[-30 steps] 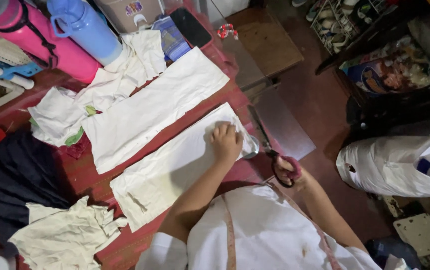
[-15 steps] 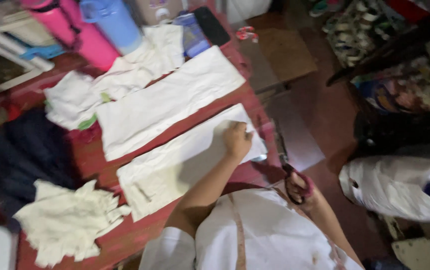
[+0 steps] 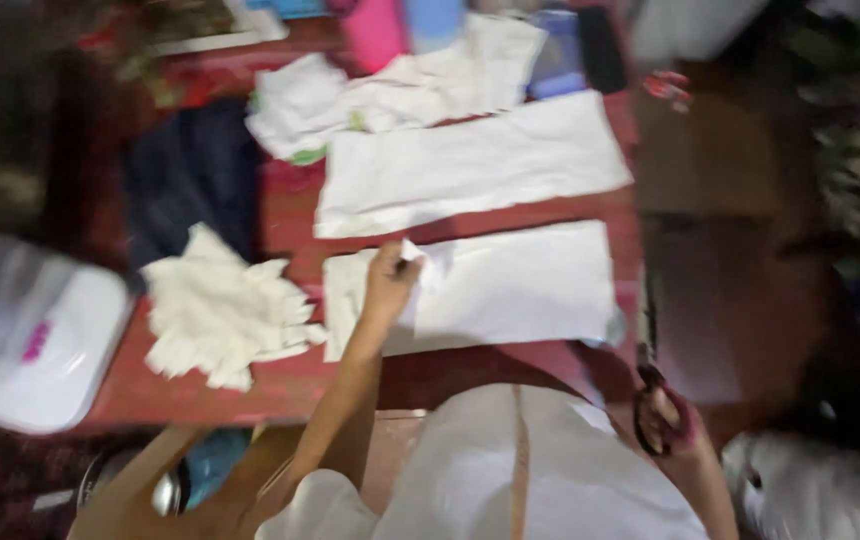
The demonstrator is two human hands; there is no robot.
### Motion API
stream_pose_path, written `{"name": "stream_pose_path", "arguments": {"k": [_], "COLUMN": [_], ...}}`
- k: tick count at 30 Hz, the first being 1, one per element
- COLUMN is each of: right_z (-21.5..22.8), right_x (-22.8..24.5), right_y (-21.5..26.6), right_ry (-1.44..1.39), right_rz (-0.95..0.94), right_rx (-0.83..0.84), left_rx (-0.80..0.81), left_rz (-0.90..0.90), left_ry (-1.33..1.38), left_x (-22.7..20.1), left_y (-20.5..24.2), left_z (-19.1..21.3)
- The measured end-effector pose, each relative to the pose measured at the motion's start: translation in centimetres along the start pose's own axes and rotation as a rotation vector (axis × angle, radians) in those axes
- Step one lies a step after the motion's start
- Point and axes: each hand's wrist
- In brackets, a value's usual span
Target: The person uses scissors to cut a piece of white fabric on a red table. They repeatedly fold the fabric and trim it into smaller rectangular pieces, stacking the cut sections on the table.
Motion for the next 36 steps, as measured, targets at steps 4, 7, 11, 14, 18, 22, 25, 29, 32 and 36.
{"name": "stream_pose_path", "arguments": {"k": [4,7,11,14,18,22,25,29,32,36], "right_z": [-3.6,-5.2,-6.7,-5.8,-10.2,-16.6,-11.8,-9.7,-9.5,-10.2], "right_x": [1.5,2.1,2.7,2.4,4.3,5.5,3.4,2.3,2.4,1.9], "right_y": [0.1,-0.6,-0.5,-1.1,0.1,2.7,0.4,-0.8,-0.7,1.8], "right_ry": [0.335,0.373,0.504,0.589,1.224,1.212,1.307,1.345,1.301,1.137], "right_rz": [0.115,0.076,0.104,0.06,0.173,-0.044,0.009,-0.134,-0.095,-0.006], "right_rx": [0.037,0.054,0.072,-0.022,-0.105,-0.32,-0.35,-0.432,-0.436,-0.454], "left_rx": [-0.261,-0.467,-0.555,-0.671,-0.481,-0.165,0.055,0.267,0.361,0.433], "left_rz": [0.107,0.26,0.129,-0.035,-0.346,-0.578,-0.611,-0.482,-0.365,-0.352], "left_ry": [-0.102,-0.088,-0.466,-0.921,-1.174,-1.032,-0.921,-1.062,-1.066,-0.999], "left_x": [2.6,1.3,2.2,2.1,-0.5,1.3,0.6,0.0,-1.5,-3.2], "left_y": [-0.7,-0.5,-0.5,1.5,3.4,4.9,6.2,6.5,5.9,6.2], "left_z": [9.7,16.5,22.9,21.8,13.2,2.6,-3.2,-5.9,-6.6,-9.4]}}
Point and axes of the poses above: each hand's wrist, its own y-axis away from the middle knuckle, its own z-axis out of the back of the hand, x = y × z, and after that the axes turned 6 degrees about -x, right-handed
